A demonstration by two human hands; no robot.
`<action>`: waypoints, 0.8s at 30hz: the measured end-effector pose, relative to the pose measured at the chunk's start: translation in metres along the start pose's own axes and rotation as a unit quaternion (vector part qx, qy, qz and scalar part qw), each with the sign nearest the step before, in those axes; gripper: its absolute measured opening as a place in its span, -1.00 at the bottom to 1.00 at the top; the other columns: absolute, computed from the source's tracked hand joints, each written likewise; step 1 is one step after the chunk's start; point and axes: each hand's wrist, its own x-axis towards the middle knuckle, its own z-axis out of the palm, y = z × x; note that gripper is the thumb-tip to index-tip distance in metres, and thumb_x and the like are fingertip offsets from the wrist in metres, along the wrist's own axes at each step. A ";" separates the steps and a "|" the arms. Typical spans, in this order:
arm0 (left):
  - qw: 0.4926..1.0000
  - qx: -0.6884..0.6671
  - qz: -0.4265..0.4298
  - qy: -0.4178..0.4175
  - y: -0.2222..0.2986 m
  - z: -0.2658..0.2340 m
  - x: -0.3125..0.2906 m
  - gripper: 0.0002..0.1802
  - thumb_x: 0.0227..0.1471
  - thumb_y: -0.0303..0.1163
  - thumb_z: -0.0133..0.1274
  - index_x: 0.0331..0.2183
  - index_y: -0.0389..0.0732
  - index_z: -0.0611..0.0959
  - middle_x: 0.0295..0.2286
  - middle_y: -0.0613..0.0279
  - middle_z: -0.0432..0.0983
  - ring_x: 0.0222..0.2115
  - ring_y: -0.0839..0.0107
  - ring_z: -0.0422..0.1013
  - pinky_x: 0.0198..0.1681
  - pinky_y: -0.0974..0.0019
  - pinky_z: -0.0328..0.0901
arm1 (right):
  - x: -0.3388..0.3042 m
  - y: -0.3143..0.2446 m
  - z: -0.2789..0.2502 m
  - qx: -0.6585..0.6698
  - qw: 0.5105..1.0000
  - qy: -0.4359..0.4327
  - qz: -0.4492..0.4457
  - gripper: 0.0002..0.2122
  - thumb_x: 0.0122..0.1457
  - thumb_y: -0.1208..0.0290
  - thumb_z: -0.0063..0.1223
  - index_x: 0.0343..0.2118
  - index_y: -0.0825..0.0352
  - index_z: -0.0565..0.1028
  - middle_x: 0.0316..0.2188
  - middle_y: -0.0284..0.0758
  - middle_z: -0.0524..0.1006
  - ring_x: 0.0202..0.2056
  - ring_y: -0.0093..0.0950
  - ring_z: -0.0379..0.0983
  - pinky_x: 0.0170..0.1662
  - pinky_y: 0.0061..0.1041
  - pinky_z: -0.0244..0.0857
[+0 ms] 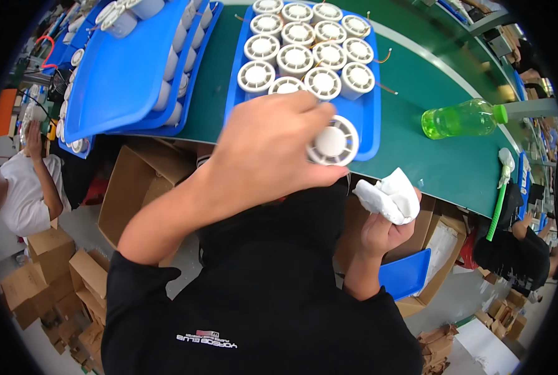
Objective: Cleaning white cylindrical electronic components with a cloth and liquid cleaning solution at an assembly line station.
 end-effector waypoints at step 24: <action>0.875 0.386 -0.291 -0.036 -0.195 -0.238 0.040 -0.29 -0.13 0.22 0.17 -0.18 -0.24 0.69 -0.27 -0.05 0.57 -0.25 0.15 0.52 -0.19 0.17 0.37 | -0.001 -0.005 -0.004 0.067 0.991 -0.073 0.093 -0.79 0.14 0.49 0.01 -0.23 0.53 0.47 -0.21 -0.24 0.40 -0.18 -0.41 0.39 -0.09 -0.49 0.24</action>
